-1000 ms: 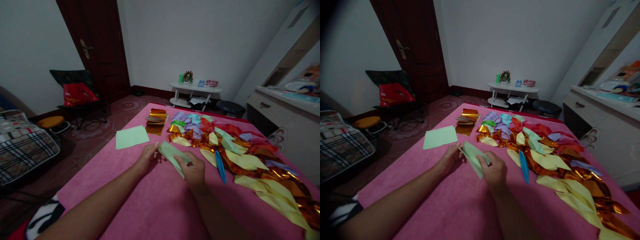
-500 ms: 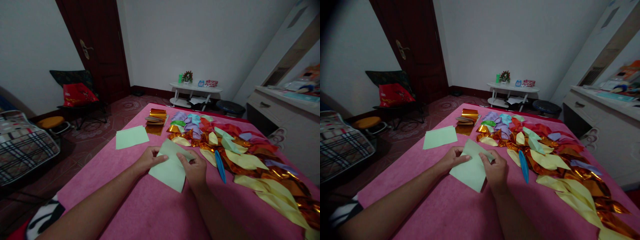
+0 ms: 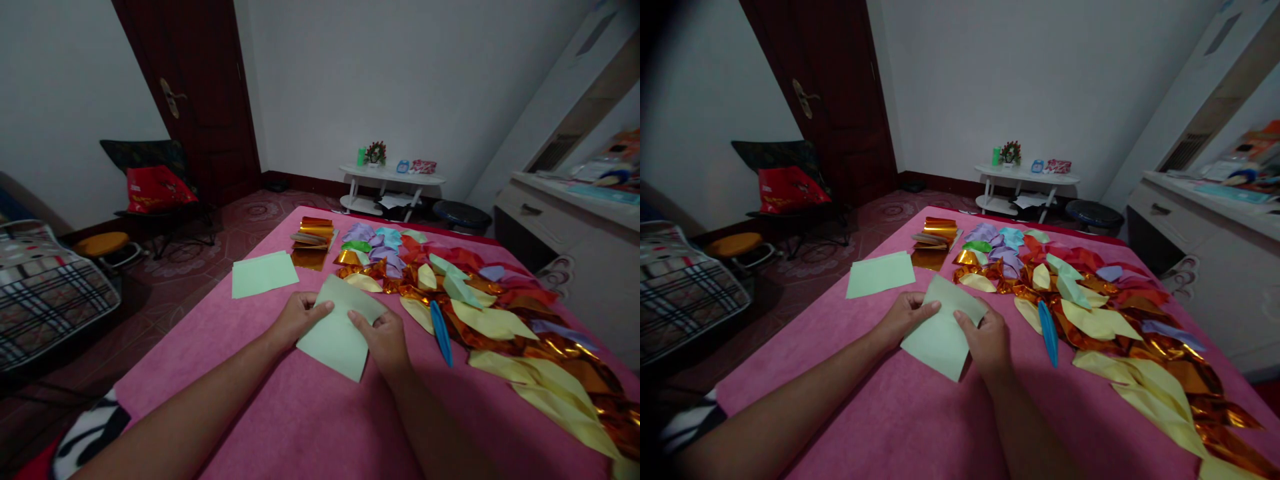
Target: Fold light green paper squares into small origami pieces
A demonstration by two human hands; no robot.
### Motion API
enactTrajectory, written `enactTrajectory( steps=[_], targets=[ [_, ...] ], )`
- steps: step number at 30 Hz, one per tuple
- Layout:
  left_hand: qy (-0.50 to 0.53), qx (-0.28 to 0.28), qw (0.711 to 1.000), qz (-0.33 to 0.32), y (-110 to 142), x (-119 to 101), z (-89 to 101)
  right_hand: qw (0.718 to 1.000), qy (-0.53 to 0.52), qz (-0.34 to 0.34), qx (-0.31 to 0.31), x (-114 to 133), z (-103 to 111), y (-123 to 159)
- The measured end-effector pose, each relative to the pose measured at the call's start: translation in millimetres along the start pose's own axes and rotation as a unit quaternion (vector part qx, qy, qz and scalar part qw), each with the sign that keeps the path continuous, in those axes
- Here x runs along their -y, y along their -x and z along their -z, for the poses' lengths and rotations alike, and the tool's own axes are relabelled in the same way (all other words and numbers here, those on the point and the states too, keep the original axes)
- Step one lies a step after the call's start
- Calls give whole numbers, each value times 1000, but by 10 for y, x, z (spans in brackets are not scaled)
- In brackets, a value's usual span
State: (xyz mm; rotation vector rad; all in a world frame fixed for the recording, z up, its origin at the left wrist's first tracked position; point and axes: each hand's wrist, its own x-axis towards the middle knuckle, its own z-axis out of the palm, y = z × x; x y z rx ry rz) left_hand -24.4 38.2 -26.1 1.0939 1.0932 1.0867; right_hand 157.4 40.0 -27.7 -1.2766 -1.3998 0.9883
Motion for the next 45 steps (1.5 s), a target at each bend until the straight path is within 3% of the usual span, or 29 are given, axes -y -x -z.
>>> enactTrajectory(
  steps=[6, 10, 14, 19, 22, 25, 31, 36, 41, 45],
  targets=[
    [15, 9, 1000, -7, 16, -23, -14, 1000, 5, -13, 8, 16, 3, 5],
    [58, 28, 998, -16, 10, -29, -25, 998, 38, -20, -50, 9, 14, -2],
    [101, 22, 994, -30, -1, -47, -31, 997, -1, -17, -80, 21, 25, -8],
    [193, -92, 975, -56, -40, -61, 29, 999, -47, 5, -18, 22, 20, 2],
    [237, -124, 961, -65, -58, -61, 61, 998, -61, -6, 32, 48, 1, 23],
    [238, -110, 963, -70, -42, -70, 43, 997, -64, -23, 22, 53, -14, 24],
    [175, -6, 982, -71, 17, -56, -50, 995, -82, -38, -50, -29, 18, -36],
    [160, -39, 984, -68, -10, -28, -35, 990, -115, -49, -63, -19, 21, -44],
    [206, -110, 969, -82, -45, -47, -1, 986, -158, -57, -14, 21, -2, -23],
    [217, -111, 966, -84, -57, -47, 9, 984, -163, -64, 2, 31, -12, -15]
  ],
)
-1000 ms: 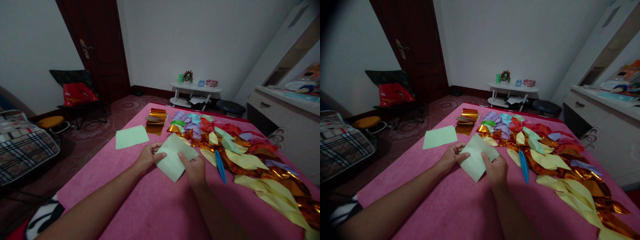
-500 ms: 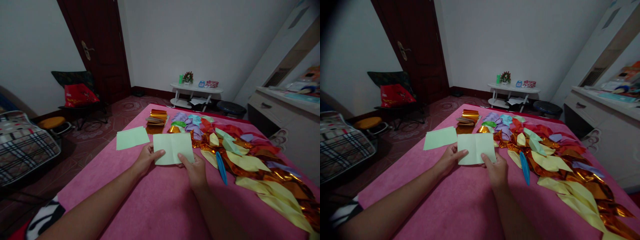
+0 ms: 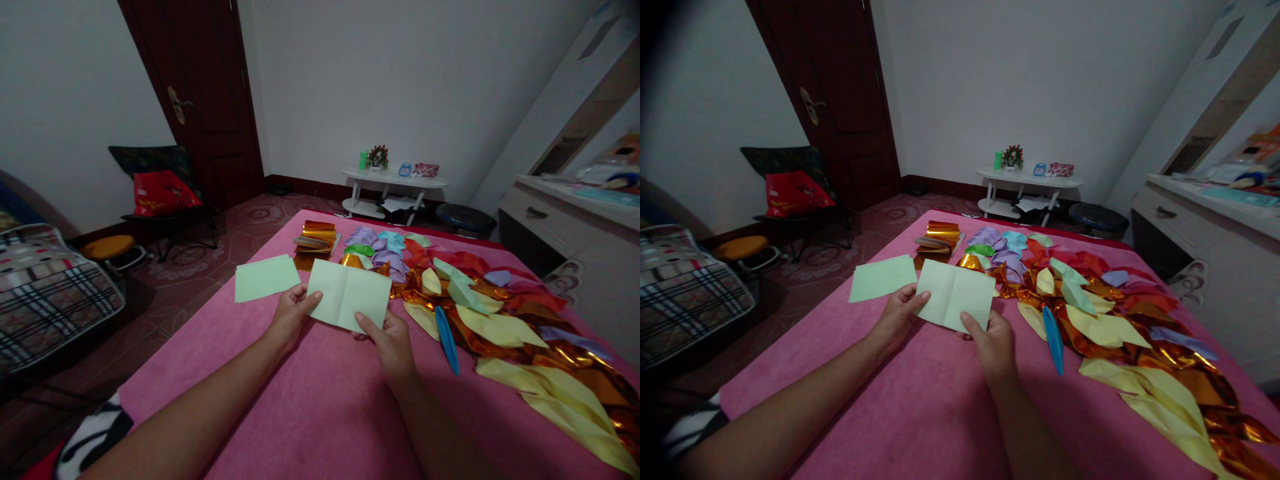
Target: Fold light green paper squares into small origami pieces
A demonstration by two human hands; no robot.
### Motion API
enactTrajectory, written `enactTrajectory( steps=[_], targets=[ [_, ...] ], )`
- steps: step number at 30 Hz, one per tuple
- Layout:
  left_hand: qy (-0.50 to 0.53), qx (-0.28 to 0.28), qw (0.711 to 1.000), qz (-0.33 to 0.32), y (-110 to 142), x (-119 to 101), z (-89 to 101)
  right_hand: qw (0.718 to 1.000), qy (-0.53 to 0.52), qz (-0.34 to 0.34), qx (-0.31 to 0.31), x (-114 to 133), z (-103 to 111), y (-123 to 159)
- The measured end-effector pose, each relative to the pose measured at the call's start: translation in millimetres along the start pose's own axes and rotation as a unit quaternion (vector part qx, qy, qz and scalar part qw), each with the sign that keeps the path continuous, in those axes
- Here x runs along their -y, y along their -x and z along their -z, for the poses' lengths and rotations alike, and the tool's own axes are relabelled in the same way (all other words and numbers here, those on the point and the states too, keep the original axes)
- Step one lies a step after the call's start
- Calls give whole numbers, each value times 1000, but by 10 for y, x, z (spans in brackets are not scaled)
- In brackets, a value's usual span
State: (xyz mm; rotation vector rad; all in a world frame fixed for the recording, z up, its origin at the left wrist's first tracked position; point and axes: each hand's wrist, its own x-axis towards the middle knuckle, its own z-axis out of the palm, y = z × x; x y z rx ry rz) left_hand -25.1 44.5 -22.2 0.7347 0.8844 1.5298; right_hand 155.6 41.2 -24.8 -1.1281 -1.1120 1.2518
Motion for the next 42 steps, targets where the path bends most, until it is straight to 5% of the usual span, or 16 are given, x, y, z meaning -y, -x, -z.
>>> enactTrajectory(
  steps=[14, 25, 42],
  targets=[
    [6, -13, 1000, -2, -2, -10, -1, 992, 65, 6, 104, -49, 1, 9],
    [-3, 57, 998, 11, 45, -46, -35, 999, 39, -3, 37, 40, -25, 18],
    [-104, 79, 991, -10, 36, 13, 9, 1000, -6, 12, -18, -52, 34, -23]
  ],
)
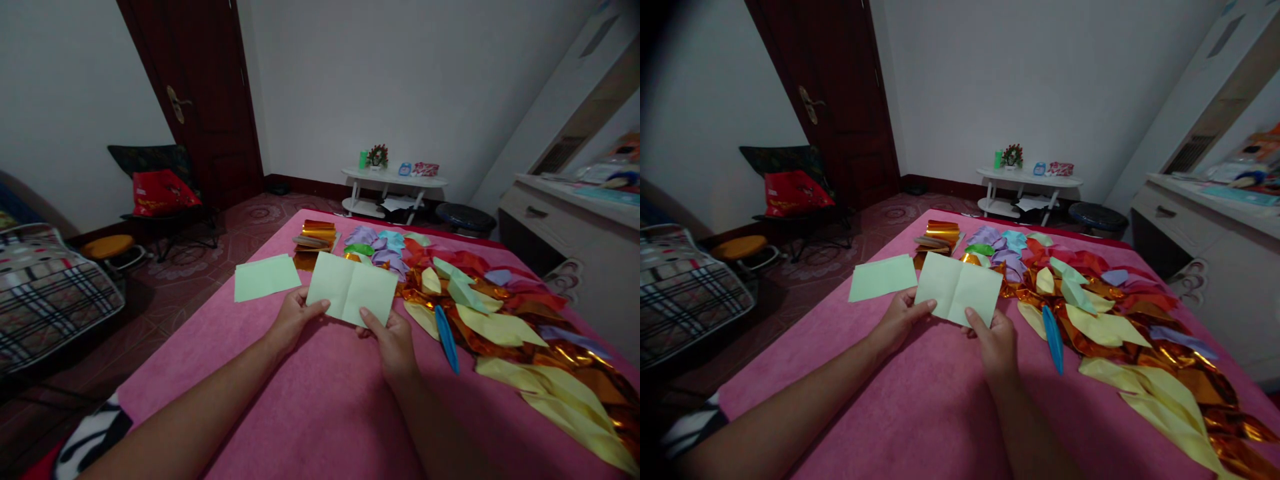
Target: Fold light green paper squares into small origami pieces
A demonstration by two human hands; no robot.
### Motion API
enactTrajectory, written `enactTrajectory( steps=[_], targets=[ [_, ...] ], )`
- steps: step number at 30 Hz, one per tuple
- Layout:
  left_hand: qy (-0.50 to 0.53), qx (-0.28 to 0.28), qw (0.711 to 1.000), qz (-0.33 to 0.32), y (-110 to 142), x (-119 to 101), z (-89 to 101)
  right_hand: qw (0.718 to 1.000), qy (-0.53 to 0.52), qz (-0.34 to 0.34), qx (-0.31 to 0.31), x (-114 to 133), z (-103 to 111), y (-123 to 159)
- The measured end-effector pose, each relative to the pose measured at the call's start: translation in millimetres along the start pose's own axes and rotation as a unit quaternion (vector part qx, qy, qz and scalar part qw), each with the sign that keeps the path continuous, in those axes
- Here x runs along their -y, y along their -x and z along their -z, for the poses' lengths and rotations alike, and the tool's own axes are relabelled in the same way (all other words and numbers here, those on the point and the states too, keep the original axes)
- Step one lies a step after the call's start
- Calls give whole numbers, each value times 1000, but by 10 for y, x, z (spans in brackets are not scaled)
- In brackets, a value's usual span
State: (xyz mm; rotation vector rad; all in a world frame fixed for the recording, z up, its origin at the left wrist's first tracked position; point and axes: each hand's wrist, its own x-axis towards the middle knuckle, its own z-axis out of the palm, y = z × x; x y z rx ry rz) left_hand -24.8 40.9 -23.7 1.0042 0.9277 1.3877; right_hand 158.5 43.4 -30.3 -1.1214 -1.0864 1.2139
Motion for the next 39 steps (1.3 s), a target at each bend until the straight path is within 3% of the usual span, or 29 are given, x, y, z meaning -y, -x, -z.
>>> enactTrajectory(
  steps=[5, 10, 18, 24, 28, 34, 39],
  targets=[
    [-47, 43, 997, 37, 13, 9, -24, 999, -26, -4, -37, -33, 19, -22],
    [-54, 61, 996, 43, 35, 15, -29, 999, -1, 0, -34, -15, 14, -11],
    [-6, -34, 999, 7, 13, 18, -34, 1000, 20, -17, -13, 46, -8, 15],
    [-89, -61, 992, -67, 5, -18, -39, 999, -36, 6, -28, 20, -33, -32],
    [-162, -46, 980, -109, 19, -37, -15, 999, -37, 2, -36, -8, -30, -50],
    [-287, 49, 945, -148, 42, -54, 1, 1000, -30, -1, 1, 14, 14, -59],
    [-291, 50, 946, -137, 68, -100, -16, 999, 19, 1, 40, 27, 62, -89]
  ],
)
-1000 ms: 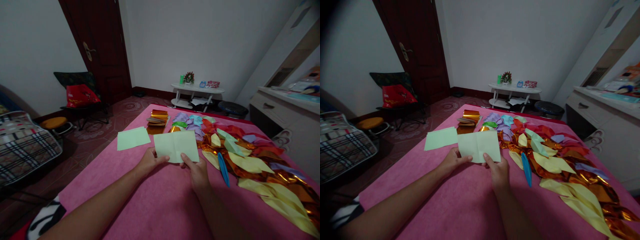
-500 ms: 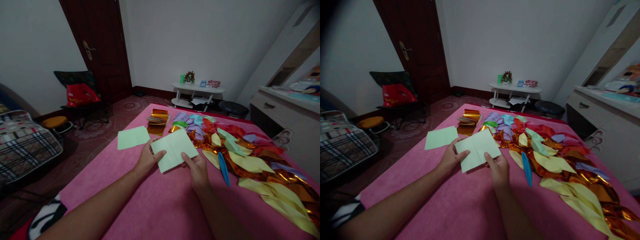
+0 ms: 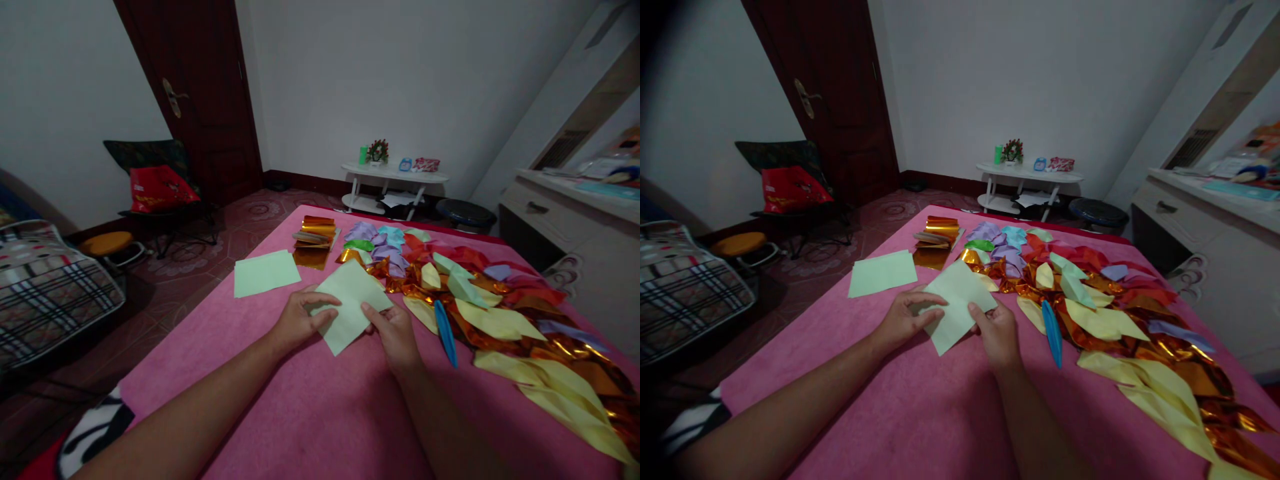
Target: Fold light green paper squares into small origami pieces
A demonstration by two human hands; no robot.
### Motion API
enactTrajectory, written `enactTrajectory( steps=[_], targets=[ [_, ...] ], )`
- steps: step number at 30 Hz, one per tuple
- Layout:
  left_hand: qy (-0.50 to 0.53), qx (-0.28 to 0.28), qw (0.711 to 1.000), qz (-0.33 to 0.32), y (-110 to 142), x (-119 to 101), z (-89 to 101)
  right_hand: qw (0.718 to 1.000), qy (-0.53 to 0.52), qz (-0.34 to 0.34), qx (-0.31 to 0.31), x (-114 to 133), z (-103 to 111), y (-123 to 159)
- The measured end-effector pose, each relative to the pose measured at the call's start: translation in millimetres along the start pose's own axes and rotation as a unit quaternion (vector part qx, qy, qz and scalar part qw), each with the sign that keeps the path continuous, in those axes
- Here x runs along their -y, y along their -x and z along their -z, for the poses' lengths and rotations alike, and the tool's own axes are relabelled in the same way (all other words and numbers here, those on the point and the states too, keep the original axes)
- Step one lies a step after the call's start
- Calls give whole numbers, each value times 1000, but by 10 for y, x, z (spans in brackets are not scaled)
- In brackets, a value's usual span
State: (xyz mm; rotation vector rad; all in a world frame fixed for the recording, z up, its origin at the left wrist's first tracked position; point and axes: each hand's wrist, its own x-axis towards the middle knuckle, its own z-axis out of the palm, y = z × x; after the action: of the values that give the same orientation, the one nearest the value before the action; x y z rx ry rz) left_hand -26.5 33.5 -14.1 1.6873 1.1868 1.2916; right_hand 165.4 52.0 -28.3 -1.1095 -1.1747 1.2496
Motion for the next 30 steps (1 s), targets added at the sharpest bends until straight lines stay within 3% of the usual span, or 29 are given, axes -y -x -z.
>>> enactTrajectory(
  steps=[9, 14, 18, 23, 30],
  targets=[
    [46, 9, 999, 26, -19, 65, 21, 1000, -18, -17, -6, 46, -17, 17],
    [89, -3, 993, 73, -14, 57, 15, 998, -64, -9, -4, 24, -28, 14],
    [178, 3, 978, 109, -4, 27, 40, 993, -115, -20, -14, 41, -53, 9],
    [304, 9, 947, 104, -1, 33, 68, 989, -142, -18, -27, 68, -54, 14],
    [339, 7, 929, 146, -30, 87, 28, 991, -126, -23, -24, 68, -37, 21]
  ],
)
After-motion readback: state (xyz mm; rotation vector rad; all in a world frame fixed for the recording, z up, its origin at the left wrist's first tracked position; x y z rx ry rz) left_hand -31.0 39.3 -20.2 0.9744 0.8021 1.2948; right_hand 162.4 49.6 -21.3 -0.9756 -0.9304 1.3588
